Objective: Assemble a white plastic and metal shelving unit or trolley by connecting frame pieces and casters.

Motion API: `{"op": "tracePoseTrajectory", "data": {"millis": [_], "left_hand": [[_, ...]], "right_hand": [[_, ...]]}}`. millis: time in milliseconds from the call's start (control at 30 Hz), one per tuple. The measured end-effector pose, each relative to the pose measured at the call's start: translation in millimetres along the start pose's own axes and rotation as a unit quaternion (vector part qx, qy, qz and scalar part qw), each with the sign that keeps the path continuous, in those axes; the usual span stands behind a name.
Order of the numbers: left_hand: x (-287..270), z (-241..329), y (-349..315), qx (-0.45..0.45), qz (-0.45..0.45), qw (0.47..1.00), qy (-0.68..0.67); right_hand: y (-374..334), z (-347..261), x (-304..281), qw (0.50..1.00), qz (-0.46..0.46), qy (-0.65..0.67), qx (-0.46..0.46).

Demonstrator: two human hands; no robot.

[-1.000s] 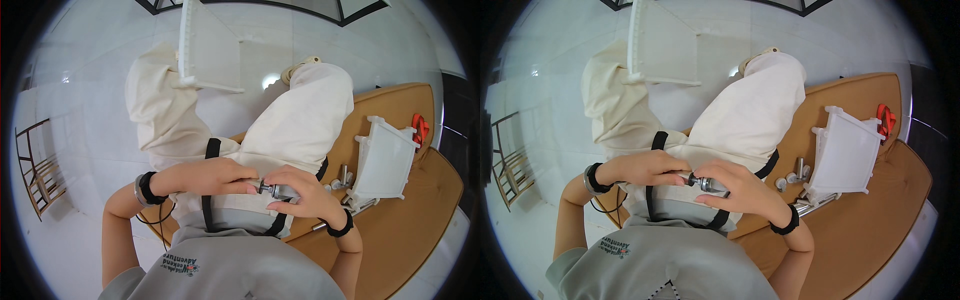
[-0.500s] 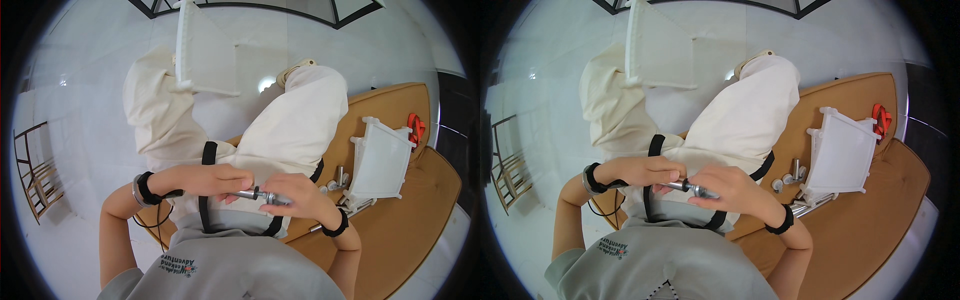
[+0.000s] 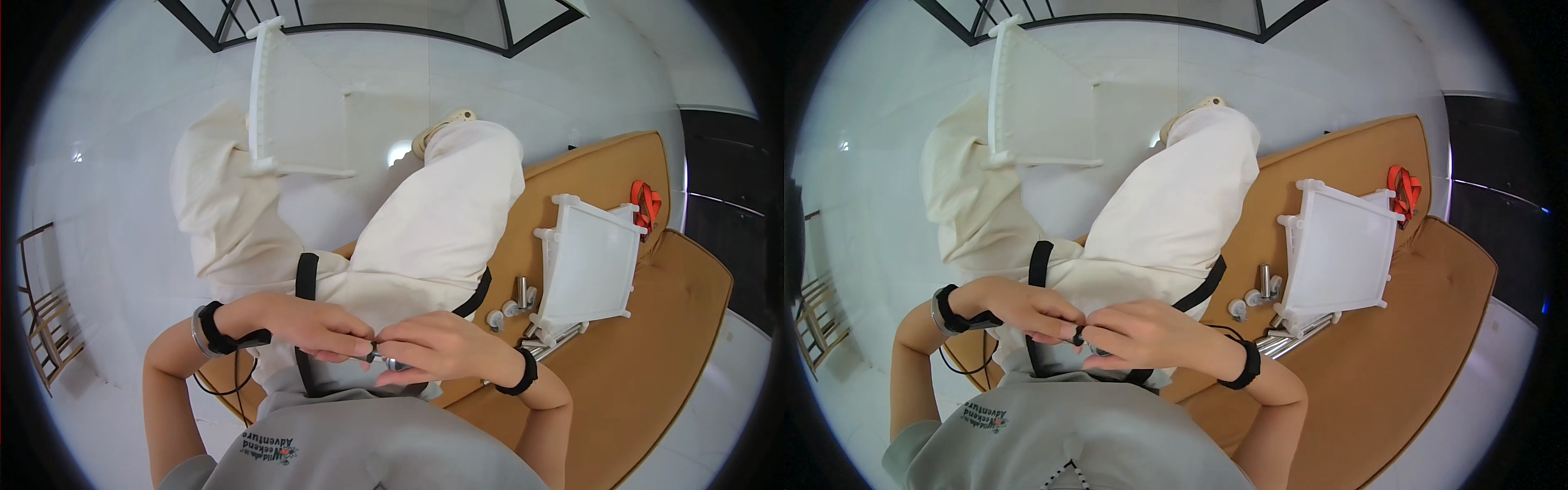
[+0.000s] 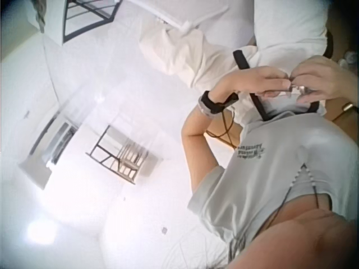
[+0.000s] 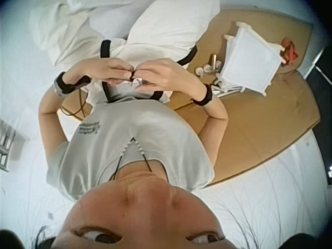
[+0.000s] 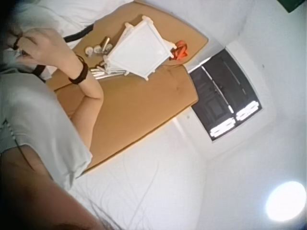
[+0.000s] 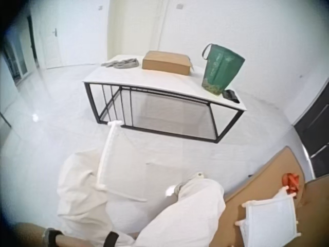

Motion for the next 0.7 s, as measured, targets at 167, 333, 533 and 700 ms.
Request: {"op": "tracePoseTrajectory", "data": {"millis": [167,333,533,700], "left_hand": [[3,5,-5,0.009,0.002,1.0,0.007],[4,5,-5,-0.004,-0.018,1.0,0.016],[7,8,-4,0.035,-0.009,0.999,-0.019],[8,6,-8,0.04,-0.018,0.999,0.004]], "right_hand": [[3,-6,-1,0.999,-0.021,-0.029,-0.004],[3,-8,-2,0.999,-0.015,-0.044,-0.01],[3,-6,-3,0.999,0.003,-0.027,-0.02],[4,-3,-1,1.0,-0.003,-0.006,-0.001]]}}
Point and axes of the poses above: each hand's wrist, its own y-axis towards the middle knuckle, its own x-axis out of the palm, z = x × y, the point moved 8 cm from there along y, towards the middle knuckle, and after that the axes turned 5 degrees about -z, right-handed, at the moved point
